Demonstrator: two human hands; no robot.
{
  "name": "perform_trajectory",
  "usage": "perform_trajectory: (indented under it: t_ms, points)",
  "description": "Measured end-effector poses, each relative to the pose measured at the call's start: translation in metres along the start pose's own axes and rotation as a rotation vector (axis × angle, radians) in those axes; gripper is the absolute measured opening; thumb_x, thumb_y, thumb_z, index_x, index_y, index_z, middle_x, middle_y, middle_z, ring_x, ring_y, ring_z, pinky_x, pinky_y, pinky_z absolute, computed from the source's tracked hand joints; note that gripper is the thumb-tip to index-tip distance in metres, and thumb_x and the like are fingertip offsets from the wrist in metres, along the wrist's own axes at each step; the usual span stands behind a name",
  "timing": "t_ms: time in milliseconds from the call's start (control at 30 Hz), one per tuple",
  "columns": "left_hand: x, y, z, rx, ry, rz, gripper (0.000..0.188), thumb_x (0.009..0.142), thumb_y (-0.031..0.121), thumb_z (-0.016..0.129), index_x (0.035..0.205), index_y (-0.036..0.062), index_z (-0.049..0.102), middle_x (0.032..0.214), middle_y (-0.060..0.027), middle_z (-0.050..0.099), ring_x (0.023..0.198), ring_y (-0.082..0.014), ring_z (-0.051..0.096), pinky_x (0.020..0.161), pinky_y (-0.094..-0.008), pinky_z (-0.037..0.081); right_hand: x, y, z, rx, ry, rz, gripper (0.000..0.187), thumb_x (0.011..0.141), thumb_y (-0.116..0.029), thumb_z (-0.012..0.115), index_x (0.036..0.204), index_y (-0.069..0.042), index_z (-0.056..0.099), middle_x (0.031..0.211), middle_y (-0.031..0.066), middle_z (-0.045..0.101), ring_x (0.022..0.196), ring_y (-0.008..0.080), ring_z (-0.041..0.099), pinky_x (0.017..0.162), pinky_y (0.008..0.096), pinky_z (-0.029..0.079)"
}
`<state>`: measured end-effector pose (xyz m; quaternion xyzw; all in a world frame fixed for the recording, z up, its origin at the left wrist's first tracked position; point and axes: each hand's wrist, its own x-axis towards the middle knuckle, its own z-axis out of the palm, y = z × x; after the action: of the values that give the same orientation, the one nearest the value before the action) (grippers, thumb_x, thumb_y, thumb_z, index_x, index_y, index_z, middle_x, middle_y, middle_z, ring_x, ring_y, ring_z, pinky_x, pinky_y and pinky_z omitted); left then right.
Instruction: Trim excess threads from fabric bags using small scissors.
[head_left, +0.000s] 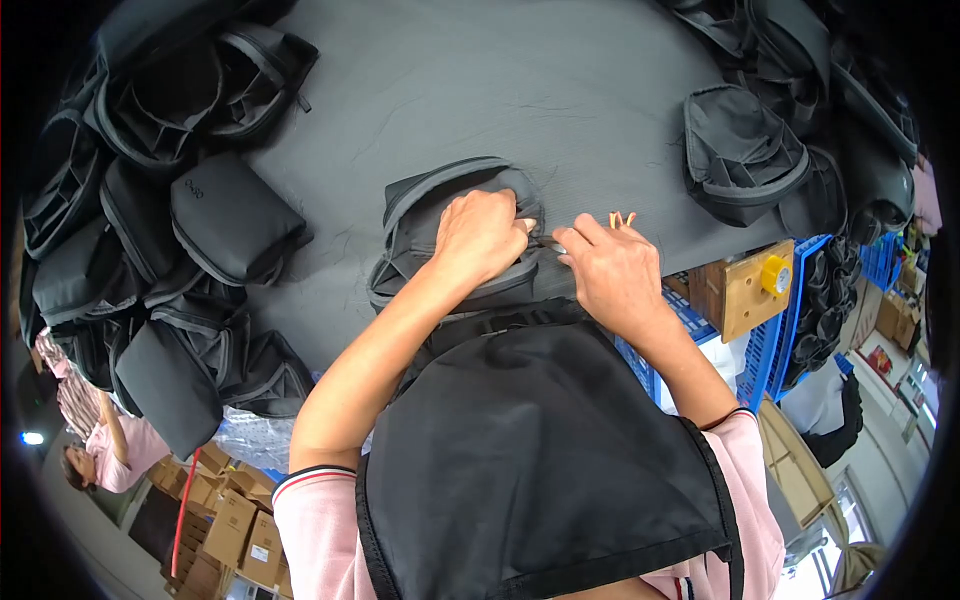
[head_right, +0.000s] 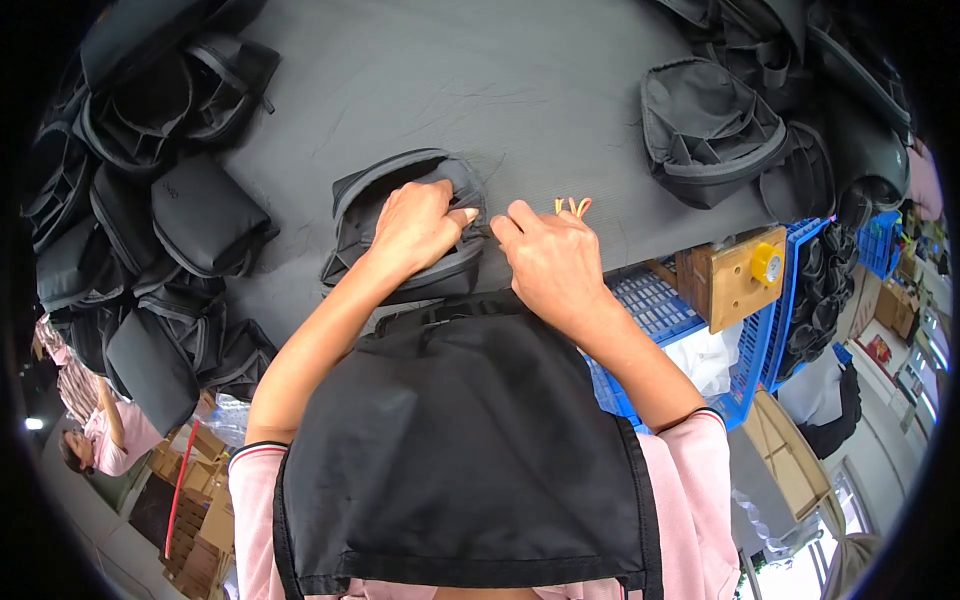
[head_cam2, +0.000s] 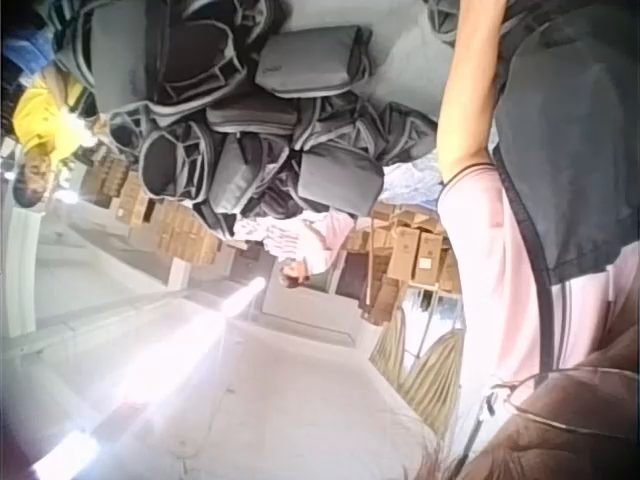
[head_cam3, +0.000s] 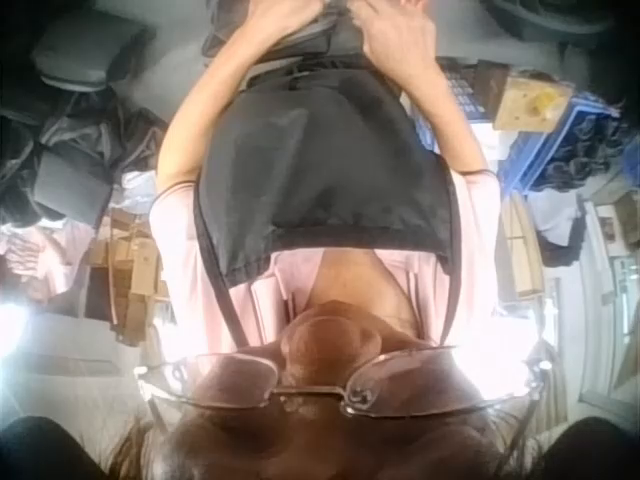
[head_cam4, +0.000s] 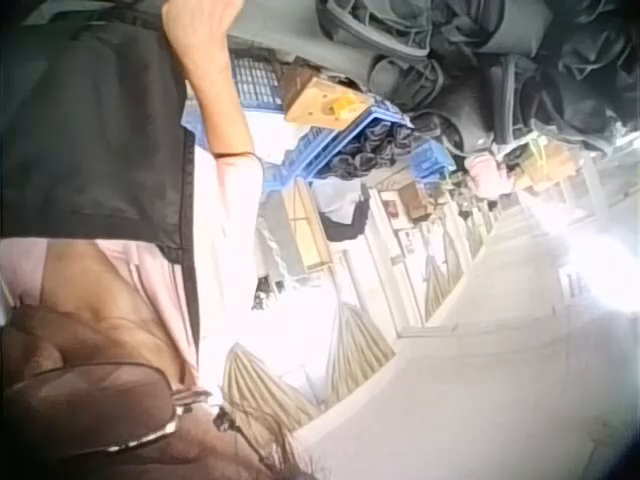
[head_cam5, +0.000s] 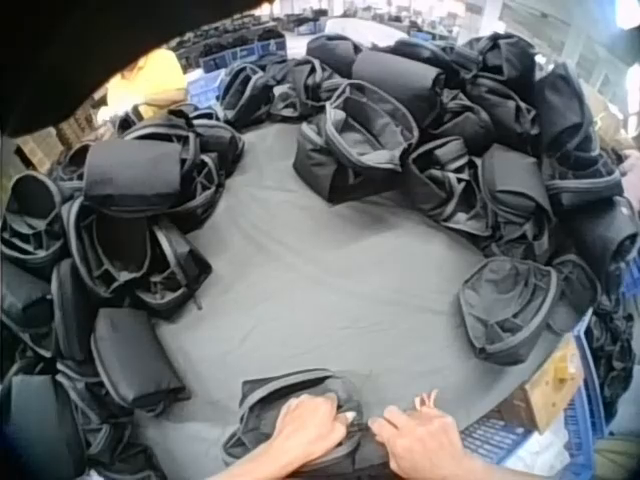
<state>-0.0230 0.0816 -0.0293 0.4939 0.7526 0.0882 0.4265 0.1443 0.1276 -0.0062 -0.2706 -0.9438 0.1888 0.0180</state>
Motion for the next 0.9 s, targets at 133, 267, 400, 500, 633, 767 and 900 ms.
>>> perform_trajectory:
  t_ms: [133, 267, 400, 500, 633, 767, 900]
  points:
    - [0.001, -0.003, 0.003, 0.005, 0.021, 0.009, 0.029, 0.077, 0.022, 0.062, 0.077, -0.0072, 0.062, 0.073, -0.0267, 0.061, 0.077, -0.04, 0.061, 0.071, -0.047, 0.047, 0.002, 0.001, 0.0, 0.011, -0.017, 0.013, 0.014, 0.07, -0.009, 0.066, 0.082, -0.007, 0.059, 0.076, 0.0052, 0.053, 0.063, 0.0225, 0.059, 0.058, 0.0353, 0.045]
    - [0.001, -0.003, 0.003, -0.012, 0.014, 0.016, 0.03, 0.077, 0.022, 0.062, 0.078, -0.0073, 0.062, 0.074, -0.0267, 0.061, 0.078, -0.0404, 0.061, 0.072, -0.0469, 0.047, 0.001, 0.005, -0.003, 0.108, -0.054, 0.076, 0.016, 0.071, -0.01, 0.066, 0.086, -0.007, 0.062, 0.078, 0.0054, 0.055, 0.065, 0.0256, 0.06, 0.058, 0.038, 0.047]
    - [0.0, -0.005, 0.003, -0.022, 0.014, 0.016, 0.03, 0.077, 0.023, 0.063, 0.078, -0.0071, 0.062, 0.074, -0.0267, 0.061, 0.079, -0.0405, 0.061, 0.072, -0.0471, 0.047, -0.001, 0.006, -0.007, 0.159, -0.14, 0.098, 0.019, 0.072, -0.011, 0.067, 0.09, -0.008, 0.063, 0.08, 0.0049, 0.056, 0.066, 0.0266, 0.061, 0.058, 0.0385, 0.047]
    - [0.0, -0.006, 0.005, -0.026, 0.014, 0.011, 0.03, 0.077, 0.023, 0.063, 0.078, -0.0069, 0.062, 0.075, -0.0268, 0.061, 0.079, -0.0404, 0.061, 0.073, -0.047, 0.047, -0.003, 0.003, -0.004, 0.145, -0.076, 0.082, 0.019, 0.071, -0.011, 0.067, 0.089, -0.008, 0.063, 0.08, 0.005, 0.056, 0.066, 0.0263, 0.061, 0.058, 0.0379, 0.047]
    - [0.0, -0.005, 0.003, -0.038, 0.012, 0.021, 0.03, 0.077, 0.024, 0.063, 0.078, -0.0068, 0.062, 0.076, -0.027, 0.061, 0.079, -0.0404, 0.061, 0.073, -0.0472, 0.047, -0.001, 0.001, -0.001, 0.049, -0.054, 0.046, 0.02, 0.07, -0.011, 0.068, 0.088, -0.008, 0.063, 0.08, 0.0047, 0.057, 0.065, 0.0258, 0.061, 0.059, 0.0359, 0.047]
    - [-0.001, -0.009, 0.005, -0.048, 0.011, 0.024, 0.031, 0.077, 0.024, 0.064, 0.077, -0.0064, 0.061, 0.075, -0.0261, 0.061, 0.079, -0.0403, 0.061, 0.072, -0.0475, 0.046, 0.001, 0.003, -0.006, 0.024, -0.116, 0.031, 0.021, 0.068, -0.011, 0.068, 0.088, -0.007, 0.062, 0.08, 0.0051, 0.056, 0.067, 0.0268, 0.06, 0.059, 0.035, 0.047]
    - [-0.008, -0.012, -0.003, -0.064, -0.121, 0.063, 0.032, 0.077, 0.026, 0.064, 0.081, -0.0054, 0.059, 0.078, -0.0247, 0.062, 0.082, -0.0401, 0.06, 0.073, -0.0477, 0.045, 0.0, 0.013, 0.003, 0.697, -0.028, 0.277, 0.024, 0.073, -0.012, 0.07, 0.092, -0.003, 0.057, 0.074, 0.0036, 0.053, 0.064, 0.0155, 0.054, 0.06, 0.0304, 0.045]
